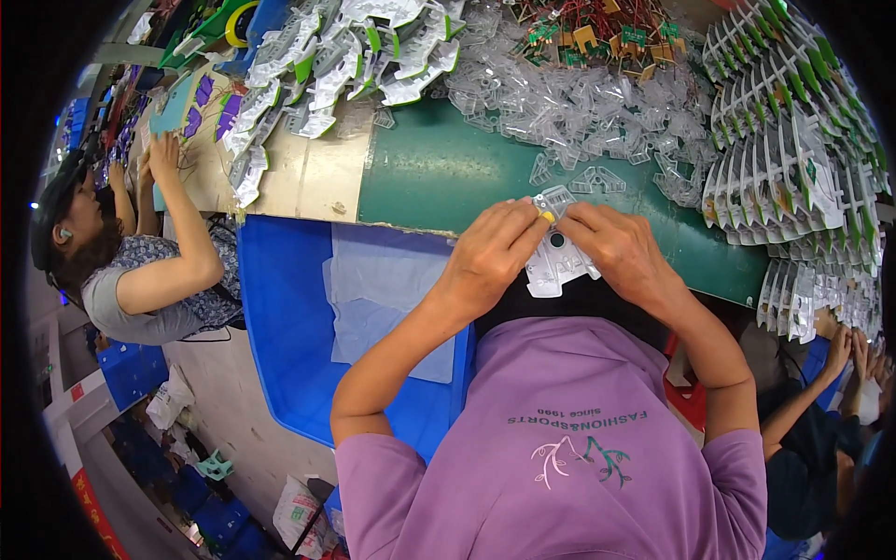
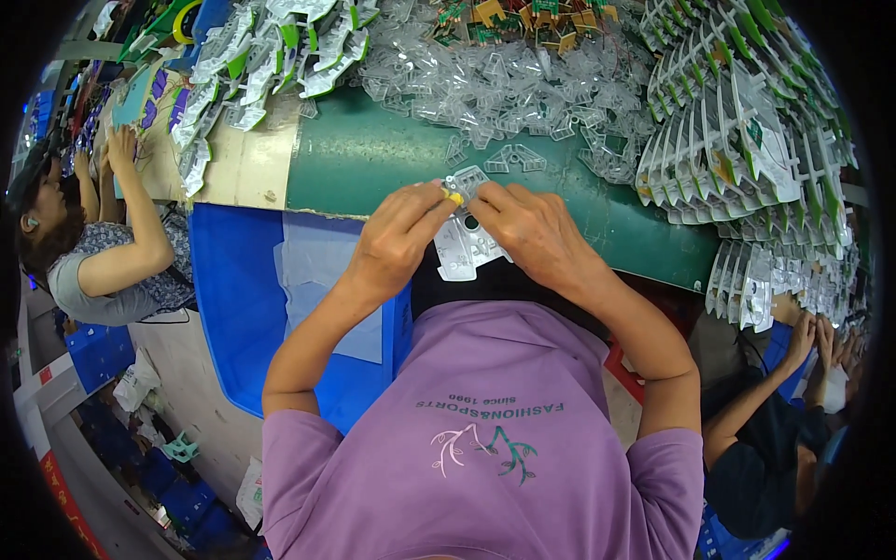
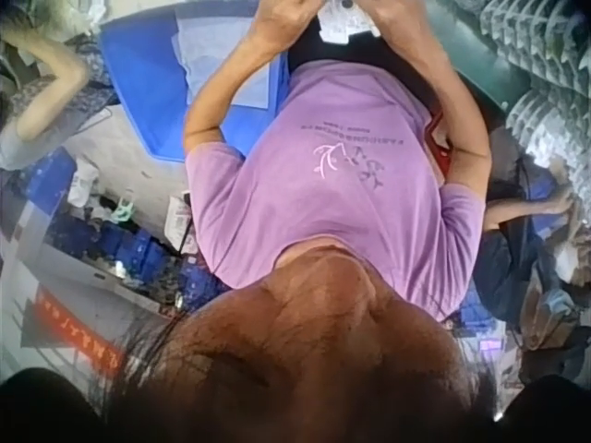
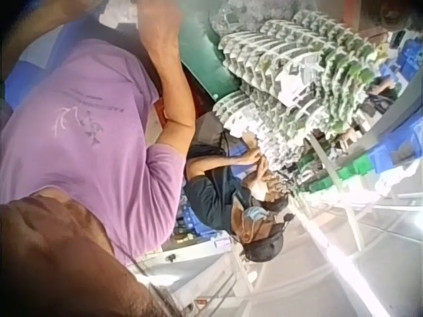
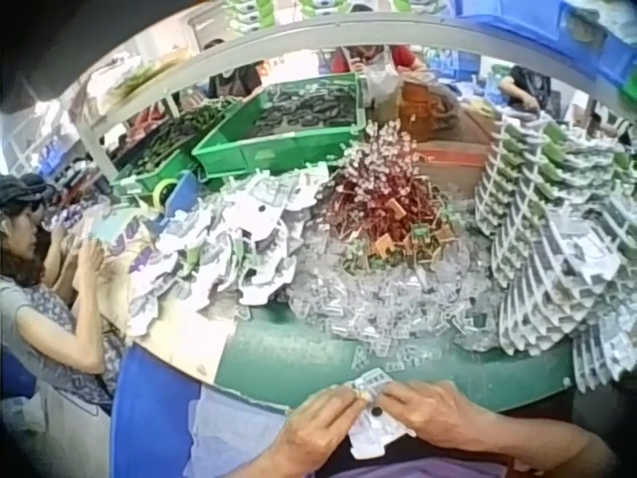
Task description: The person assembles small electronic components into plastic housings by hand, then organizes the completed assemblies on a factory workbench.
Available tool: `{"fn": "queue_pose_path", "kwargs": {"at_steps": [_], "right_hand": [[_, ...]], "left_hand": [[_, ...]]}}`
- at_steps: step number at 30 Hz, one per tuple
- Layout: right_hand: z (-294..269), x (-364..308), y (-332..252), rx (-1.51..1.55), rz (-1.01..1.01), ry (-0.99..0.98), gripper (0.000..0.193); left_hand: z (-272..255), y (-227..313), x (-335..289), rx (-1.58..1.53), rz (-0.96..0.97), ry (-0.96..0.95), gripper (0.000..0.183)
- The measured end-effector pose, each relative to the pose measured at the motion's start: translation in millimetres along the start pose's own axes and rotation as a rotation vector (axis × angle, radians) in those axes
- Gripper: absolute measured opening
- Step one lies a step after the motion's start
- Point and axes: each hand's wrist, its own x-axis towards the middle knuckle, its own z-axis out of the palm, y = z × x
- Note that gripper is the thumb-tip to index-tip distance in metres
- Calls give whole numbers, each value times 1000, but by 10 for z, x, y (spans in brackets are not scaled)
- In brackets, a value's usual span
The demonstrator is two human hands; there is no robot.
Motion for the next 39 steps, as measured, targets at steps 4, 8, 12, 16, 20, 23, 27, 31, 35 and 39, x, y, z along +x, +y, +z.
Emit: {"fn": "queue_pose_path", "kwargs": {"at_steps": [4, 8, 12, 16, 20, 23, 27, 31, 35, 39], "right_hand": [[65, -32, 26, 4, -18, 64, 23], [80, -42, 31, 125, 122, 62, 17], [-28, 4, 0, 171, 219, 78, 14], [-98, -81, -48, 107, 259, -18, 18], [-157, -143, -89, 167, 243, 16, 26], [-179, -164, -78, 171, 246, 27, 25], [-338, -156, -182, 397, 365, 61, 19], [-423, -223, -255, 737, 375, 72, 28], [-230, -343, -327, 199, 128, 192, 27], [12, -372, -436, 8, 75, 234, 28]], "left_hand": [[49, 19, 58, 44, 37, -102, 30], [75, 5, 58, 94, 27, -97, 30], [162, -27, -23, 19, 16, 0, 30], [309, 20, -71, -255, -171, 179, 43], [271, -15, -20, -280, -193, 158, 55], [255, -71, 31, -356, -95, 51, 61], [166, -63, 69, -312, -99, -154, 65], [156, -44, 38, -318, -120, -164, 70], [169, -39, 5, -247, -139, -228, 63], [212, -27, 12, -298, -150, -172, 62]]}}
